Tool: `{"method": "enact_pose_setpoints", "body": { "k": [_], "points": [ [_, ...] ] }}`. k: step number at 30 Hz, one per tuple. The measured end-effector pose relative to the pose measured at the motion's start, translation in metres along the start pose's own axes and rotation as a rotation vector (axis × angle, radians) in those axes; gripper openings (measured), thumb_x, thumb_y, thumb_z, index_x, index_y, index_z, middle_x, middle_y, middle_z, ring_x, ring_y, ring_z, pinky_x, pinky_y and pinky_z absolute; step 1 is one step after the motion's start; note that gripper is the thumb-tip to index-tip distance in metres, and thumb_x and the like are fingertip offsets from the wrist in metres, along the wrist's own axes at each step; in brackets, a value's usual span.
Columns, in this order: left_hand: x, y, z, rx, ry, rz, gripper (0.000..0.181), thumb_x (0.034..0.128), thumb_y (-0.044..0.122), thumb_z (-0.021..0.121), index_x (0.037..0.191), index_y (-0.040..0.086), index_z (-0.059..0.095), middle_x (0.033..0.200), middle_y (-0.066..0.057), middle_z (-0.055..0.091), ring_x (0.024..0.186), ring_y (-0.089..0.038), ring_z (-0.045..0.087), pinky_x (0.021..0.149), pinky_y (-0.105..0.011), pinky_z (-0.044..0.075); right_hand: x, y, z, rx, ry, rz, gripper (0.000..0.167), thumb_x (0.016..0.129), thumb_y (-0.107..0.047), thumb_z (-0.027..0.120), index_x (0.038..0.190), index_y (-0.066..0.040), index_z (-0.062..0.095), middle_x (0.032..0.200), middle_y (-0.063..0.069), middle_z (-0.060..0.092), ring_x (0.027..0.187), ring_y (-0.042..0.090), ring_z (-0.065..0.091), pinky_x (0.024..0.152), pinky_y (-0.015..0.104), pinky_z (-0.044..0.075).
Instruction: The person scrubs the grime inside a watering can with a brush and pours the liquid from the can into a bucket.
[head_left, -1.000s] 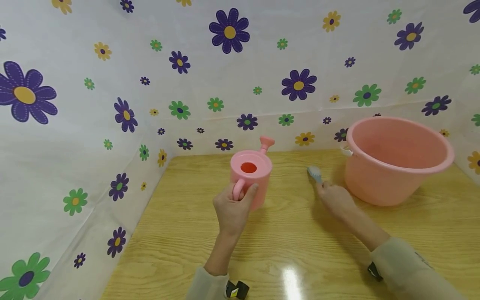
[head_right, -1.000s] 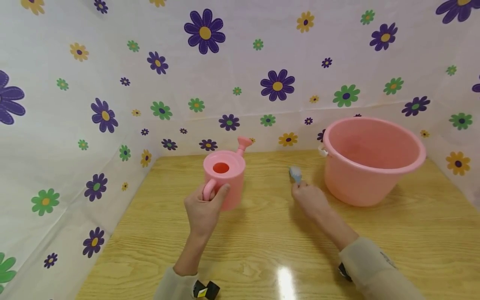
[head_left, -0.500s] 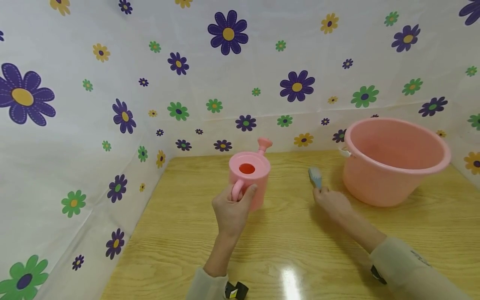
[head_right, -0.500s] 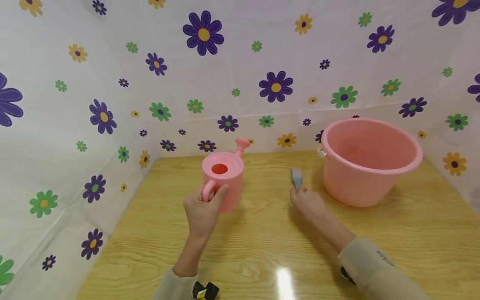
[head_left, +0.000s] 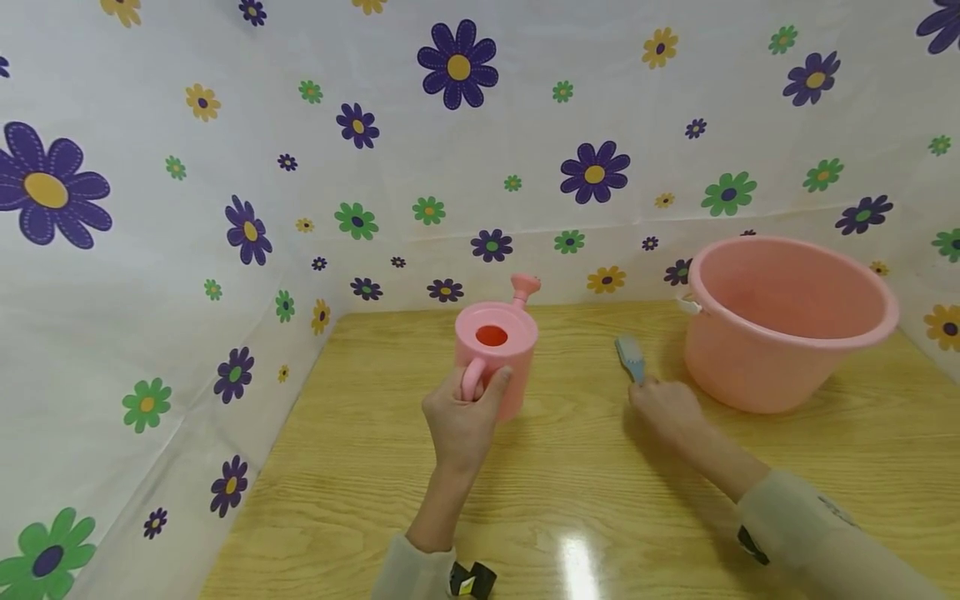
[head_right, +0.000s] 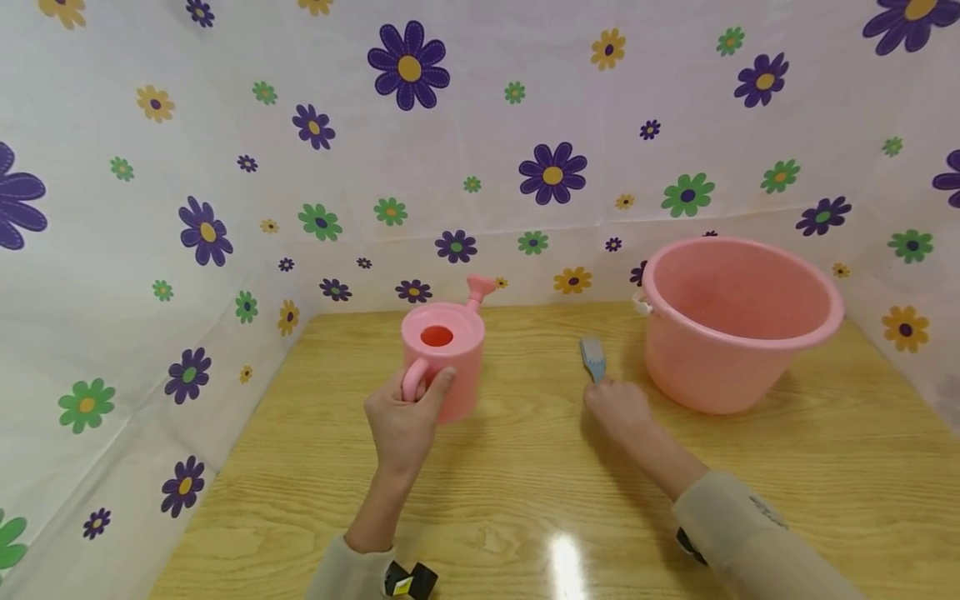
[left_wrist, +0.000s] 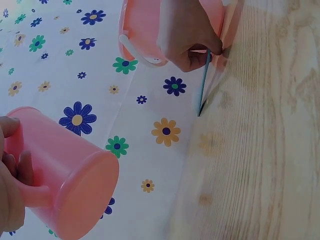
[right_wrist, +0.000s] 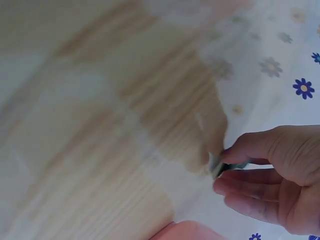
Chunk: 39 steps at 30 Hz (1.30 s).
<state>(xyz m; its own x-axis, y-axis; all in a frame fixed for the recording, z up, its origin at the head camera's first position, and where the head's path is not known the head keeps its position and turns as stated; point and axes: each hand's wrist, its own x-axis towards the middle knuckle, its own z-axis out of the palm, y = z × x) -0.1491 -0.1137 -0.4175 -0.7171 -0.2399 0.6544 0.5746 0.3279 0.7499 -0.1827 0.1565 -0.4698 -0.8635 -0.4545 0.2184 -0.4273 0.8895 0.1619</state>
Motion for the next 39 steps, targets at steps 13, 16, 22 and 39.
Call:
{"method": "enact_pose_setpoints", "body": {
  "k": [13,16,22,39],
  "points": [
    [0.002,0.007,0.008,-0.005,-0.016,0.018,0.039,0.0824,0.018,0.082,0.064,0.004,0.050,0.056,0.000,0.040,0.052,-0.010,0.038,0.048,-0.019,0.033,-0.004,0.010,-0.010,0.136,-0.137,0.031,0.019,0.084,0.006,0.063,0.072,-0.006,0.055,0.069,0.012,0.060,0.063,0.031,0.063,0.050,0.043,0.051],
    [0.003,0.009,0.010,-0.009,-0.023,0.010,0.040,0.0828,0.018,0.082,0.064,0.005,0.050,0.056,0.000,0.040,0.053,-0.011,0.039,0.049,-0.019,0.034,-0.006,0.012,-0.013,0.151,-0.148,0.022,0.020,0.083,0.006,0.064,0.071,-0.007,0.054,0.069,0.012,0.059,0.064,0.031,0.062,0.051,0.044,0.051],
    [0.003,0.012,0.013,-0.018,-0.021,0.008,0.040,0.0826,0.017,0.082,0.065,0.005,0.049,0.056,0.000,0.040,0.053,-0.011,0.039,0.049,-0.019,0.034,-0.009,0.017,-0.016,0.145,-0.140,0.010,0.020,0.082,0.006,0.063,0.071,-0.007,0.053,0.069,0.011,0.058,0.063,0.032,0.062,0.051,0.044,0.051],
    [0.011,0.008,0.029,-0.023,-0.029,0.102,0.042,0.0804,0.010,0.083,0.063,0.005,0.045,0.056,-0.001,0.038,0.055,-0.010,0.036,0.051,-0.018,0.030,-0.046,0.042,-0.041,0.464,0.030,0.164,0.012,0.085,-0.003,0.062,0.096,-0.003,0.065,0.087,0.010,0.069,0.070,0.023,0.064,0.054,0.039,0.049]
  ]
}}
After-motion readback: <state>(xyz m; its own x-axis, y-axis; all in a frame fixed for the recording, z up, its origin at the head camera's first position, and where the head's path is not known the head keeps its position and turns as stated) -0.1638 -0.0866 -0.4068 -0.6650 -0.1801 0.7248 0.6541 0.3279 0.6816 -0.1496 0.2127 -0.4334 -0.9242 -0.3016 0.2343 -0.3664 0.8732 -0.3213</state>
